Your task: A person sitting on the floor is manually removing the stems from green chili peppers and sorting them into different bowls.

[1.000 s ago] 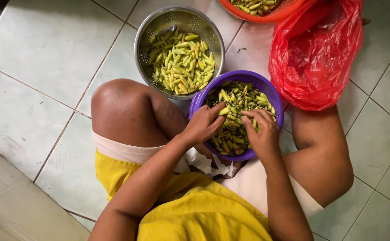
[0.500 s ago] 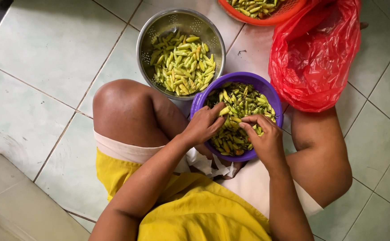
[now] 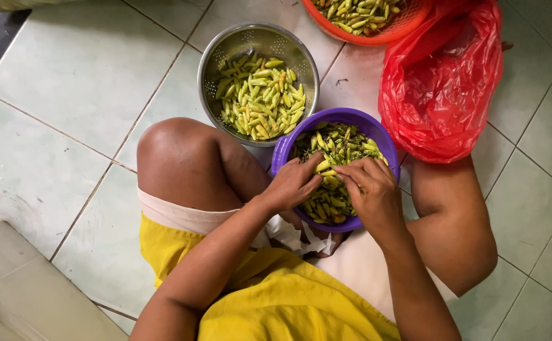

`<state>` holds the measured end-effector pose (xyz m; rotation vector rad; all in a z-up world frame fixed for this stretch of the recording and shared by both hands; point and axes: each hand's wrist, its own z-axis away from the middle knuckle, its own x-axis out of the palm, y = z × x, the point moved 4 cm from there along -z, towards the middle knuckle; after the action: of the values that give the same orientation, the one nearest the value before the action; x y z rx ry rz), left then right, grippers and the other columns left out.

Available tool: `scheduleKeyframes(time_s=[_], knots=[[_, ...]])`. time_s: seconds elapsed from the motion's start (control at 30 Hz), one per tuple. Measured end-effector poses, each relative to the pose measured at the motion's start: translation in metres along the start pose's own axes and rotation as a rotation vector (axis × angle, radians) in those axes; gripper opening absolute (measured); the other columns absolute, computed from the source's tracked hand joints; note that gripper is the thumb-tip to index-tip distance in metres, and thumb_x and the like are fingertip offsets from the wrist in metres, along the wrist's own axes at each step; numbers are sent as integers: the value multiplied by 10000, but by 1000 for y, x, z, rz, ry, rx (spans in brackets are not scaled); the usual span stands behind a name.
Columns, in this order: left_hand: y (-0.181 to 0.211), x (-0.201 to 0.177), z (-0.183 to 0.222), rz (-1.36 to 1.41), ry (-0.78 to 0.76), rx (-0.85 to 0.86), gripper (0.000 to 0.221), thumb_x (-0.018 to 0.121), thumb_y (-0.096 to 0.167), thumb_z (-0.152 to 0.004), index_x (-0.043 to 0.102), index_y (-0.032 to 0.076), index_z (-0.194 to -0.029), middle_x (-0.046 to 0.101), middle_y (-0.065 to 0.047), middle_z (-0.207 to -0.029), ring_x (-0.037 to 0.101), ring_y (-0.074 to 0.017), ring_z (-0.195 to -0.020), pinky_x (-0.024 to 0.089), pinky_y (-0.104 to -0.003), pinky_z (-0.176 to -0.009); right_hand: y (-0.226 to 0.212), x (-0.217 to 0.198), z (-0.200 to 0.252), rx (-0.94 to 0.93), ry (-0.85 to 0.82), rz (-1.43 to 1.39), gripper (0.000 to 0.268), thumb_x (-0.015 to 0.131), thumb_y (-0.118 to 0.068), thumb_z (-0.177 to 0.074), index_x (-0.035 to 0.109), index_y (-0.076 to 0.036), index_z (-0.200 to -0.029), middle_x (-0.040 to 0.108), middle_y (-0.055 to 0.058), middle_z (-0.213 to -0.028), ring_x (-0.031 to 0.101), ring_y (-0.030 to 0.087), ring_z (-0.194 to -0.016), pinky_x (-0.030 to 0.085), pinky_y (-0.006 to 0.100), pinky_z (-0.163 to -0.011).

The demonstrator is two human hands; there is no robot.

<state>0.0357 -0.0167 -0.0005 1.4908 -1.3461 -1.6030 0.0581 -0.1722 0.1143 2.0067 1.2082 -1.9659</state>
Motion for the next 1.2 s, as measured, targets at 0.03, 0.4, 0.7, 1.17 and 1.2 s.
scheduleKeyframes(time_s=[0.03,0.4,0.7,1.17,1.2], knots=[[-1,0,0,2,3,0,206,458,304,-1015,444,135,-1131,530,-228,-577,548,-480,-632,441,-519,-778,0,2,-1,-2,-2,2,152,759,-73,-953,786,-125,-1094,672,43,-912,681,283,-960,536,430,-850],[-16,16,6,-125,-15,13,389,515,329,-990,408,70,-1260,687,-245,-698,684,-464,-716,445,-500,-849,-15,6,-13,-110,-143,193,106,736,-83,-948,765,-166,-1007,649,-18,-893,657,215,-958,515,380,-825],[-41,38,1,-146,14,-32,502,582,360,-896,462,143,-1333,704,-183,-677,710,-425,-726,440,-460,-831,-8,21,-6,44,-123,-45,75,777,-180,-929,789,-217,-994,721,-65,-883,699,201,-889,528,386,-803],[-37,43,7,-212,97,18,479,719,262,-790,611,219,-1255,693,-121,-604,710,-365,-669,418,-409,-846,-2,46,31,252,-8,-439,41,816,-166,-908,804,-128,-918,735,39,-796,721,206,-834,545,366,-829],[-36,42,7,-207,115,26,494,732,233,-790,611,209,-1267,690,-122,-600,705,-367,-666,416,-408,-851,1,47,33,285,-7,-510,51,812,-163,-920,807,-112,-917,735,42,-789,714,176,-834,542,368,-831]])
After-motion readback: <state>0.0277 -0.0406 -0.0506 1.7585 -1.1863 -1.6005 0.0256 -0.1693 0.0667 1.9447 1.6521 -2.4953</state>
